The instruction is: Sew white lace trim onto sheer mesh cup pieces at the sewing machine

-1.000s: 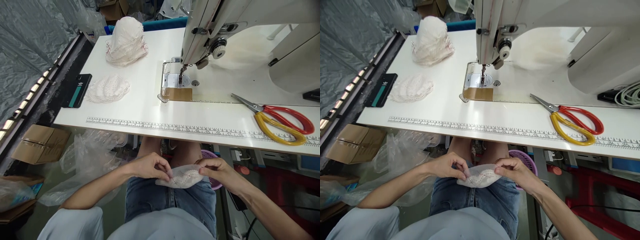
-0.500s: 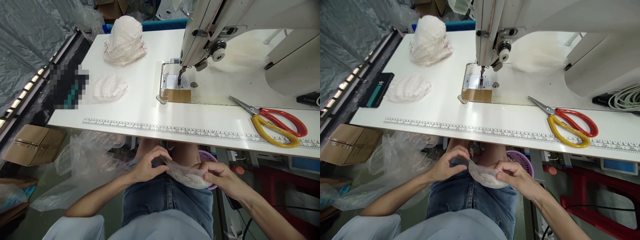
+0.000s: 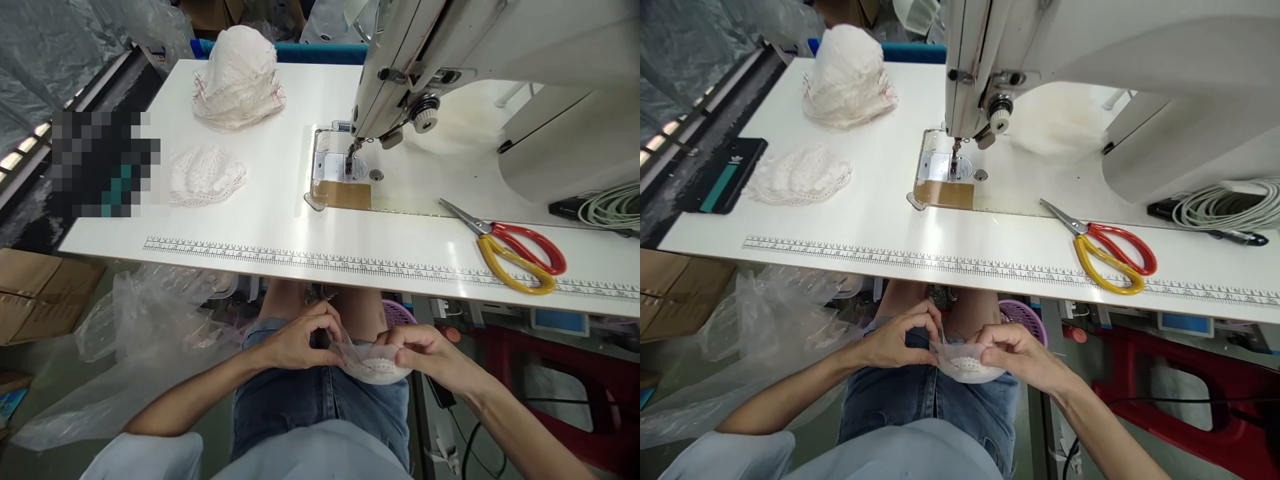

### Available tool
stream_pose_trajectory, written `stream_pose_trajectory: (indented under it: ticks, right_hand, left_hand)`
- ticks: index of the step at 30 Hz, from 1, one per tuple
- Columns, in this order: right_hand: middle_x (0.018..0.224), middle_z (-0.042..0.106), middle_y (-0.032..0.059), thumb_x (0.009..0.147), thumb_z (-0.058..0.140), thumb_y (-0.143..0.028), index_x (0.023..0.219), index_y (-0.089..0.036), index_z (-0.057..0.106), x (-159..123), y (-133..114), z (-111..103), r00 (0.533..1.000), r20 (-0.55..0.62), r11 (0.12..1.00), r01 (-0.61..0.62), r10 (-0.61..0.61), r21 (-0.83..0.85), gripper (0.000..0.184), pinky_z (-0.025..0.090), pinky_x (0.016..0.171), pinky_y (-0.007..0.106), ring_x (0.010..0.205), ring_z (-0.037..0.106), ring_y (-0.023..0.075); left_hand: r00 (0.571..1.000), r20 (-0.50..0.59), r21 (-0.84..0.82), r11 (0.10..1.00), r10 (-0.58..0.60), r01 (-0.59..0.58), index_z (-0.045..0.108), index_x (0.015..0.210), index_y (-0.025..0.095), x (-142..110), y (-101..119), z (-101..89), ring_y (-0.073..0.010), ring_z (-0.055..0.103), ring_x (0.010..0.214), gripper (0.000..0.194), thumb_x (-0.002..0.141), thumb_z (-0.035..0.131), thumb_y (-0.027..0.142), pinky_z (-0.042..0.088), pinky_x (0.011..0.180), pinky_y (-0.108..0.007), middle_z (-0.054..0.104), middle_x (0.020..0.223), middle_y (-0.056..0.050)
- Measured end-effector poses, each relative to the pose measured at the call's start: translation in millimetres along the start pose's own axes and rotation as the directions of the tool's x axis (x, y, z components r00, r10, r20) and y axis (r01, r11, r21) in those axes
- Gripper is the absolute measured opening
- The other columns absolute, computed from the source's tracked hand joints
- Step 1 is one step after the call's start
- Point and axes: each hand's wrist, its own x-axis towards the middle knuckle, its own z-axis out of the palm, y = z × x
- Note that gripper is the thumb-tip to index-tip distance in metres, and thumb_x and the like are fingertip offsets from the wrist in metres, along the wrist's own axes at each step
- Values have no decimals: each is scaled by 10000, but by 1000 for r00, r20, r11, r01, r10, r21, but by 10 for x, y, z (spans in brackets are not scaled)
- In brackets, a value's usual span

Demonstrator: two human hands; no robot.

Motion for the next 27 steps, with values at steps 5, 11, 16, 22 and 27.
stream_pose_trajectory:
  ticks: [5, 11, 16, 22, 27]
  right_hand:
    - [659, 583, 36, 766, 637, -494, 669, -153, 616, 3, 23, -34, 998, -61, 999, -16, 14, -30, 355, 408, 567, 264, 625, 519, 150]
    - [710, 617, 47, 787, 635, -457, 700, -153, 639, -17, -12, -77, 1000, -23, 999, 13, -14, -44, 316, 397, 568, 253, 633, 528, 146]
    - [695, 600, 46, 779, 623, -492, 711, -148, 646, -4, -1, -78, 999, -48, 997, -18, 15, -75, 352, 396, 552, 253, 620, 515, 145]
    - [707, 610, 47, 768, 636, -485, 702, -148, 639, 32, -41, -69, 998, -64, 995, -36, 30, -96, 344, 422, 583, 262, 642, 540, 154]
    - [642, 563, 19, 775, 631, -473, 696, -152, 630, 13, -72, -90, 987, -155, 994, -64, 49, -93, 331, 419, 547, 250, 587, 511, 132]
  left_hand:
    - [991, 133, 222, 975, -17, -13, 638, 752, 170, -67, -23, -36, -186, 476, 1002, 260, 720, 699, 420, 354, 917, -307, 497, 990, -37]
    - [976, 160, 464, 884, -145, 55, 616, 662, 150, -185, -66, -165, -204, 479, 993, 290, 807, 615, 402, 286, 954, -372, 545, 972, -40]
    - [984, 149, 299, 953, -93, 44, 616, 956, 212, -121, 90, -328, -249, 414, 1209, 305, 742, 676, 421, 289, 998, -367, 439, 1325, -70]
    - [953, 287, 201, 979, -95, 37, 456, 1286, 222, 211, 169, -237, -247, 556, 1063, 733, 640, 762, 381, 392, 889, -334, 633, 1123, -78]
    - [921, 336, 55, 980, -199, 192, 703, 944, 146, 228, 135, -192, -160, 641, 747, 284, 701, 720, 293, 438, 661, -203, 712, 793, -35]
